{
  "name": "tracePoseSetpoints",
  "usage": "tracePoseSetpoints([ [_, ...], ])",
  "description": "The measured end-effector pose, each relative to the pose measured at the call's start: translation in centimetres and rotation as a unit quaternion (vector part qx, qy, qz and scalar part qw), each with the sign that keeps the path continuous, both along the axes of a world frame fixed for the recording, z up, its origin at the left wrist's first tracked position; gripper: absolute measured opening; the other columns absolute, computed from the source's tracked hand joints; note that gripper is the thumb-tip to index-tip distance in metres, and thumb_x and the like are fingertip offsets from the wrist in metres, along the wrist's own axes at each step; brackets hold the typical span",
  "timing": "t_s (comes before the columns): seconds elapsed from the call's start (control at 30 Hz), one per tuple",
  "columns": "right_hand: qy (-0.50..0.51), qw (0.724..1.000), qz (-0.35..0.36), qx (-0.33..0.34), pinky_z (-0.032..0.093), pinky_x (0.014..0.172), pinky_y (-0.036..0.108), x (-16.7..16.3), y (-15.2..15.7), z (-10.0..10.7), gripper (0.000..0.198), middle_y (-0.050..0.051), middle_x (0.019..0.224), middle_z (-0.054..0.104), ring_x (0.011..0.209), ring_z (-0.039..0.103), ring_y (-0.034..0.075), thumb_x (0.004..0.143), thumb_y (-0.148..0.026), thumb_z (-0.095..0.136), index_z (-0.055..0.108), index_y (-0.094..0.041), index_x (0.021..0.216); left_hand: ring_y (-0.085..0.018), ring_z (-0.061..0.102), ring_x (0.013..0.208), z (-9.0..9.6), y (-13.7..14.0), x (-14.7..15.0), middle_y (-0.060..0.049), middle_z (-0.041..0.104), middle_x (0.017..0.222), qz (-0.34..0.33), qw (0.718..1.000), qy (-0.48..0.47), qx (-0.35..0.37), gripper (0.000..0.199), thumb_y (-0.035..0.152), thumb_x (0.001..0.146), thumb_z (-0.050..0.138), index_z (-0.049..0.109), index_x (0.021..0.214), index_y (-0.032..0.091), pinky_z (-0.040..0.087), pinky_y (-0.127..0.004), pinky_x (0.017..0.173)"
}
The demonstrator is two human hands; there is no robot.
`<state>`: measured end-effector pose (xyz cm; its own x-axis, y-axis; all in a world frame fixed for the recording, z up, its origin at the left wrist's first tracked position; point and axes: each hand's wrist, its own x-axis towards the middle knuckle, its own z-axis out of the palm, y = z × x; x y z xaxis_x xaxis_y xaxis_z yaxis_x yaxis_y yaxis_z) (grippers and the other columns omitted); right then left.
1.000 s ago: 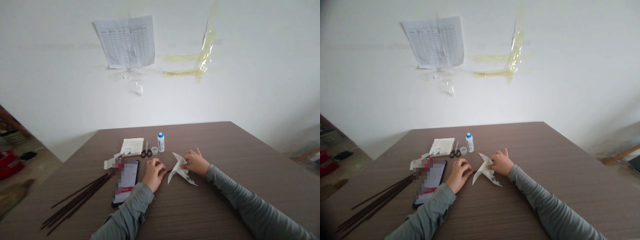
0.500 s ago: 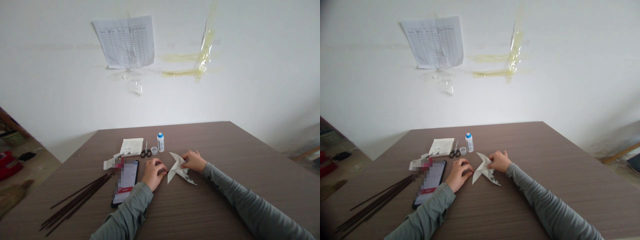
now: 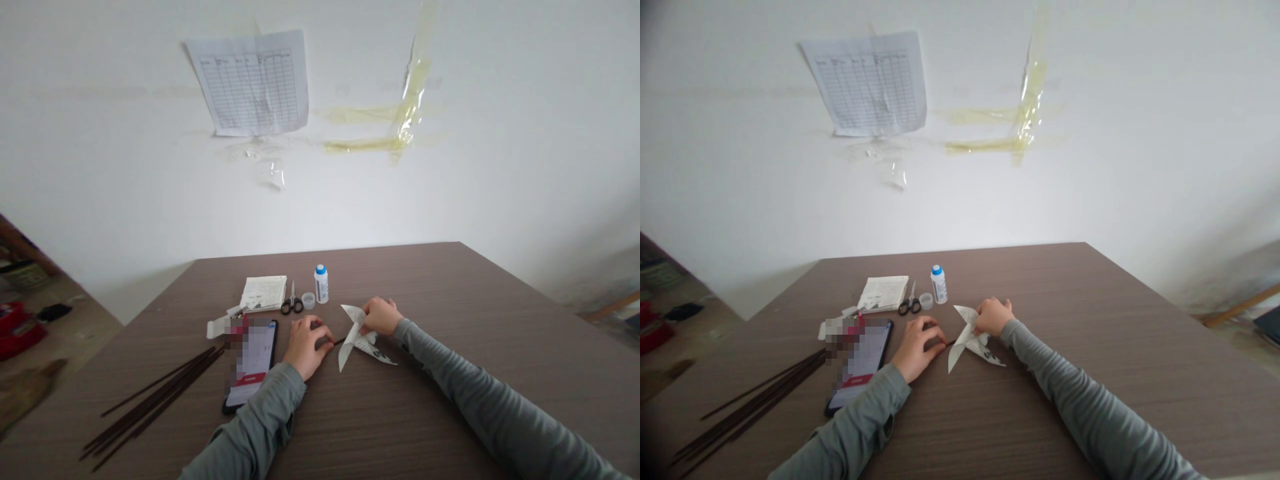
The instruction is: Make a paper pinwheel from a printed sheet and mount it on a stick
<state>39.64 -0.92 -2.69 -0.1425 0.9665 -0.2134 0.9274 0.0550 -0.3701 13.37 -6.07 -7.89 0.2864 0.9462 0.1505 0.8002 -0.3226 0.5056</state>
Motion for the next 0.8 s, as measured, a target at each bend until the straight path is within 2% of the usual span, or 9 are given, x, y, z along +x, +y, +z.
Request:
tracePoseSetpoints([
  [0.2, -0.009, 1.000, -0.004, 0.021, 0.049, 0.147, 0.072, -0.7, 0.0, -0.4, 0.015, 0.009, 0.121, 0.100, 0.155, 0.081, 0.045, 0.081, -0.020, 0.101, 0.092, -0.032, 0.079, -0.046, 0.074, 0.155, 0.0, 0.0, 0.0, -0.016, 0.083, 0.155, -0.001, 1.000, -0.005, -0.001, 0.016, 0.014, 0.104, 0.095, 0.100, 0.103, 0.029, 0.056, -0.077, 0.142],
  [0.4, -0.016, 1.000, -0.003, 0.017, 0.048, 0.149, 0.070, -0.6, 0.2, -0.5, 0.017, 0.007, 0.112, 0.100, 0.146, 0.086, 0.042, 0.082, -0.018, 0.099, 0.091, -0.032, 0.078, -0.048, 0.075, 0.154, -0.2, 0.1, 0.0, -0.017, 0.084, 0.157, 0.003, 1.000, -0.004, -0.002, 0.016, 0.014, 0.103, 0.094, 0.100, 0.101, 0.029, 0.056, -0.077, 0.142],
  [0.63, -0.021, 1.000, -0.004, 0.021, 0.048, 0.150, 0.071, -0.4, 0.7, -1.2, 0.015, 0.009, 0.124, 0.102, 0.152, 0.085, 0.047, 0.081, -0.021, 0.100, 0.100, -0.031, 0.092, -0.046, 0.076, 0.151, -0.7, 0.3, 0.0, -0.014, 0.085, 0.153, 0.004, 1.000, -0.011, 0.012, 0.014, 0.017, 0.102, 0.096, 0.098, 0.099, 0.030, 0.057, -0.079, 0.142],
  [0.8, 0.008, 0.998, 0.022, 0.051, 0.053, 0.144, 0.074, -0.2, 1.4, -2.1, 0.015, 0.012, 0.116, 0.100, 0.146, 0.086, 0.050, 0.077, -0.019, 0.103, 0.097, -0.030, 0.085, -0.046, 0.075, 0.153, -0.6, 0.4, 0.1, -0.015, 0.085, 0.155, -0.002, 1.000, -0.008, 0.007, 0.013, 0.017, 0.103, 0.095, 0.098, 0.099, 0.030, 0.057, -0.078, 0.141],
])
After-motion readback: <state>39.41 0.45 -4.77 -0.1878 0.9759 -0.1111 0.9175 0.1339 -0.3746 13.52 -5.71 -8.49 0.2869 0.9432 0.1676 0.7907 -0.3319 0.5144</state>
